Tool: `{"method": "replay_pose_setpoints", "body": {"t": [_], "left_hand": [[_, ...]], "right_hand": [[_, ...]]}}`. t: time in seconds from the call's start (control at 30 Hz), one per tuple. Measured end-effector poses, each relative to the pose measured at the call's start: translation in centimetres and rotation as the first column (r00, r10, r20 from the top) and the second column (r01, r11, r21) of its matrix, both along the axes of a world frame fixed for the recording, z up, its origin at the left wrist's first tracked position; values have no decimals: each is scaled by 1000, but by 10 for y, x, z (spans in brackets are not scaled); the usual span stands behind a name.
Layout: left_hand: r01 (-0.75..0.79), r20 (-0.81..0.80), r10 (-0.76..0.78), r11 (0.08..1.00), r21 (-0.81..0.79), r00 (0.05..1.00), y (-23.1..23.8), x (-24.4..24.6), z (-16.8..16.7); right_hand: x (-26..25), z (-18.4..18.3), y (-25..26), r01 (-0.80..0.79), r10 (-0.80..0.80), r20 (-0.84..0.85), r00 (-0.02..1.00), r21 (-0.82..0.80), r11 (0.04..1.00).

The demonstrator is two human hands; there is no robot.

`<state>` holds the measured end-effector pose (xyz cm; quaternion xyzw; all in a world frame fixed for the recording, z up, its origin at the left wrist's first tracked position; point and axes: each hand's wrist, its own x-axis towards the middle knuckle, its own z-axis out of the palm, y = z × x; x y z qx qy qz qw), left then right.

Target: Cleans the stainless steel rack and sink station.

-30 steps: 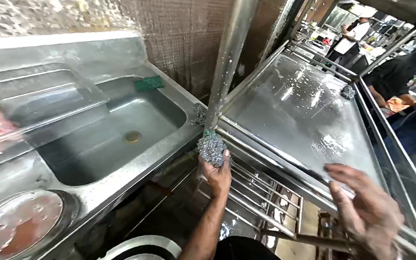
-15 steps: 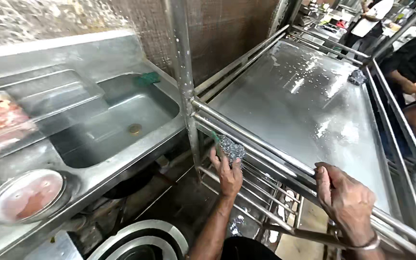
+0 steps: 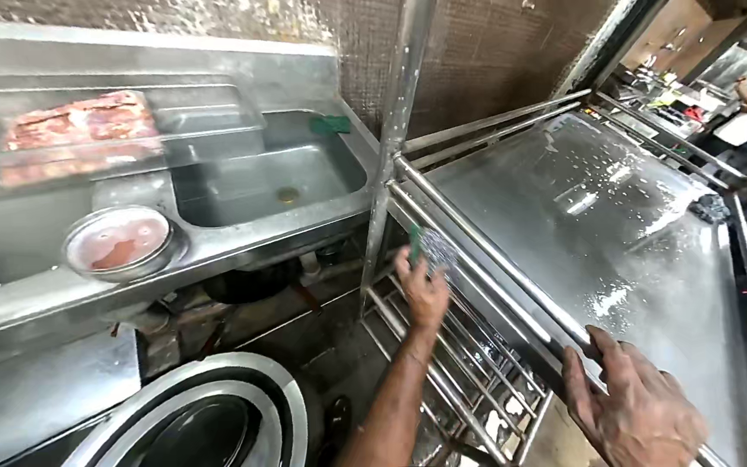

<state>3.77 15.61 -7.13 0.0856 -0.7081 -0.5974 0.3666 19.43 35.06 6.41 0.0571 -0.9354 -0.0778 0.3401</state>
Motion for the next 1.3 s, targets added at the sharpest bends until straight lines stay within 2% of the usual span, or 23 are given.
{"method": "replay_pose_setpoints", "body": {"t": [0.1,0.17,0.2,0.27,0.37,0.43,0.5,0.57,0.7,0.77,0.83,0.93,1.0,1.07,1.13,1.23,1.3], "left_hand": [[-131,99,130,991,8,987,-59,-68,18],[-204,57,201,977,61,978,-67,-83,18],[-194,47,191,978,83,981,-65,-79,17],[-120,59,117,991,55,991,-50,-52,16],[89,98,-88,996,-5,991,2,26,8],[171,4,-172,984,44,985,46,72,-3],[160,-84,-155,985,58,984,60,77,-7],[104,-36,-102,993,57,994,31,46,0],[-77,62,80,996,-44,995,-61,-62,17],[-128,51,129,991,-23,990,-78,-83,17],[-111,47,111,994,-6,993,-69,-69,16],[95,54,-93,995,-34,994,-18,7,7],[229,-25,-229,973,6,973,33,67,-8],[235,-131,-232,972,10,964,59,85,-13],[157,-108,-151,987,41,983,39,58,-6],[4,98,-6,1000,30,995,-32,-24,10],[-140,28,140,990,-1,990,-70,-77,14]], "right_hand": [[-1,0,-4,20,-20,-2,1000,0,1000],[-3,0,-4,18,-18,-10,1000,5,1000],[-3,0,-5,17,-17,-14,1000,2,1000],[-2,-2,-6,26,-26,-19,999,-9,1000],[-3,-2,-7,36,-36,-25,999,-18,999],[-2,-1,-5,25,-24,6,1000,-20,1000],[-2,0,-3,8,-7,48,999,-16,1000],[-1,-2,-3,16,-15,62,998,-10,1000],[-5,-4,-7,60,-60,17,998,-2,998],[-6,-4,-11,85,-85,-11,996,-4,996],[-7,-4,-14,91,-92,-30,995,-18,996],[-7,-4,-13,90,-91,-26,996,-20,996],[-5,-3,-13,86,-86,2,996,-14,996],[-5,-1,-10,77,-77,27,997,4,997],[-3,-1,-8,64,-65,47,997,19,998],[-3,-2,-8,72,-73,53,996,23,997],[-6,-2,-11,85,-86,23,996,17,996]]}}
